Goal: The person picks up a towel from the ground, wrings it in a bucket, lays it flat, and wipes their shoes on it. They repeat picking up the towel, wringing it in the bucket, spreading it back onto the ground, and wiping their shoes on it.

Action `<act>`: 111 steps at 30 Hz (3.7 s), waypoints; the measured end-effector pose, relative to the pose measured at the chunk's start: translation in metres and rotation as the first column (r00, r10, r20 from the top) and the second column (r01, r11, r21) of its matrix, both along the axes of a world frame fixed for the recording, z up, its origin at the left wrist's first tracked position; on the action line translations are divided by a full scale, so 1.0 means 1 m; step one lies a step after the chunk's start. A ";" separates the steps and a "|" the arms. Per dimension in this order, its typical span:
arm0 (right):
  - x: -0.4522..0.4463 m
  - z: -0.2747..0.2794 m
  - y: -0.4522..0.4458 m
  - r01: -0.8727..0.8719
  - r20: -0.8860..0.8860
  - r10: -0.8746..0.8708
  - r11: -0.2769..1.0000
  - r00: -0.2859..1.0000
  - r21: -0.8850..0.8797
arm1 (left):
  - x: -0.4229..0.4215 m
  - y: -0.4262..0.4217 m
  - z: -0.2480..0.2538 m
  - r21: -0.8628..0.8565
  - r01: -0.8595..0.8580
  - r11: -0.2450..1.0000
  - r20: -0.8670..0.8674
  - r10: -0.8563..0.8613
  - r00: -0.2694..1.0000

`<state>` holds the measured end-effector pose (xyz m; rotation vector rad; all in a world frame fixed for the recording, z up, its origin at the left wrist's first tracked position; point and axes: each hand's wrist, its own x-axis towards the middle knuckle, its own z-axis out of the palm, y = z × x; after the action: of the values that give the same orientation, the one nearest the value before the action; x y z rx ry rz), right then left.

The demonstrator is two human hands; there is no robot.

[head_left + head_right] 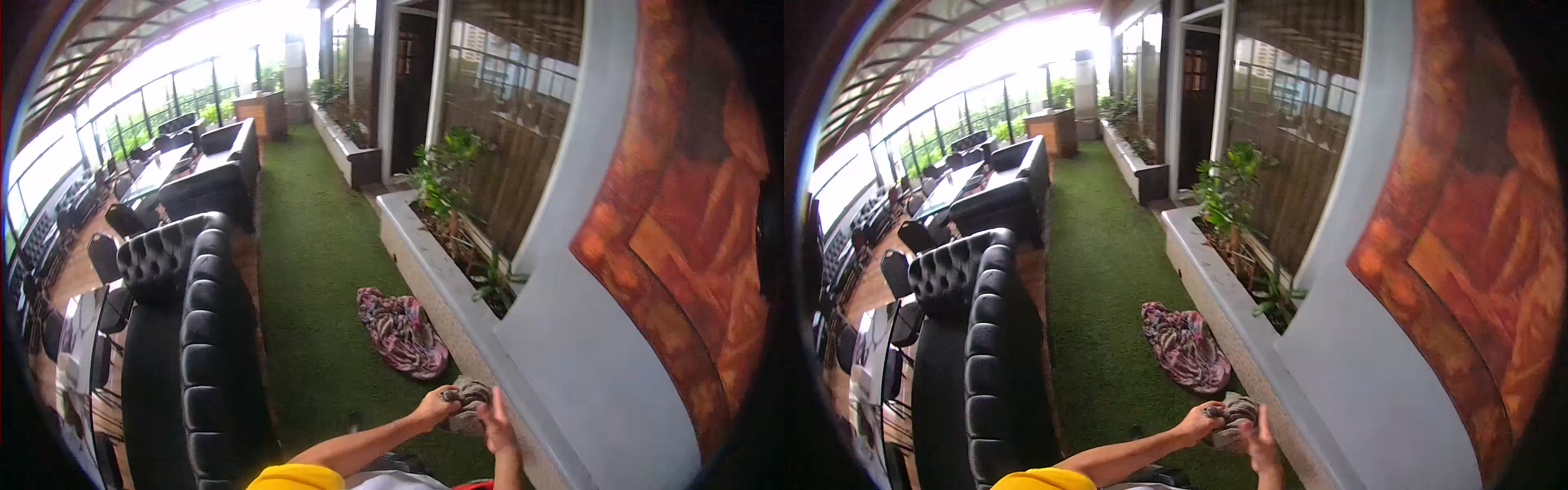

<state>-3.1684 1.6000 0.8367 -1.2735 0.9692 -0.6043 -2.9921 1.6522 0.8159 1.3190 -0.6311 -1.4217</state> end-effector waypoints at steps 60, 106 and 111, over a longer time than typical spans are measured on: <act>1.583 0.037 -0.652 -0.804 0.004 0.811 0.581 0.585 -0.132 | 1.513 -0.480 0.061 -0.375 -0.600 0.707 0.331 0.706 0.625; 2.661 0.159 -1.300 -0.489 0.360 0.590 0.805 0.723 -0.337 | 2.549 -1.001 -0.021 0.091 -0.520 0.849 0.708 0.312 0.634; 2.772 0.150 -1.357 -0.486 0.326 0.639 0.755 0.696 -0.441 | 2.632 -1.098 -0.070 0.035 -0.513 0.858 0.856 0.240 0.459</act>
<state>-0.3968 0.2434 0.9866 -1.5359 0.0344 -0.5377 -0.3602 0.5545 0.7455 2.2524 -0.6629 -0.4164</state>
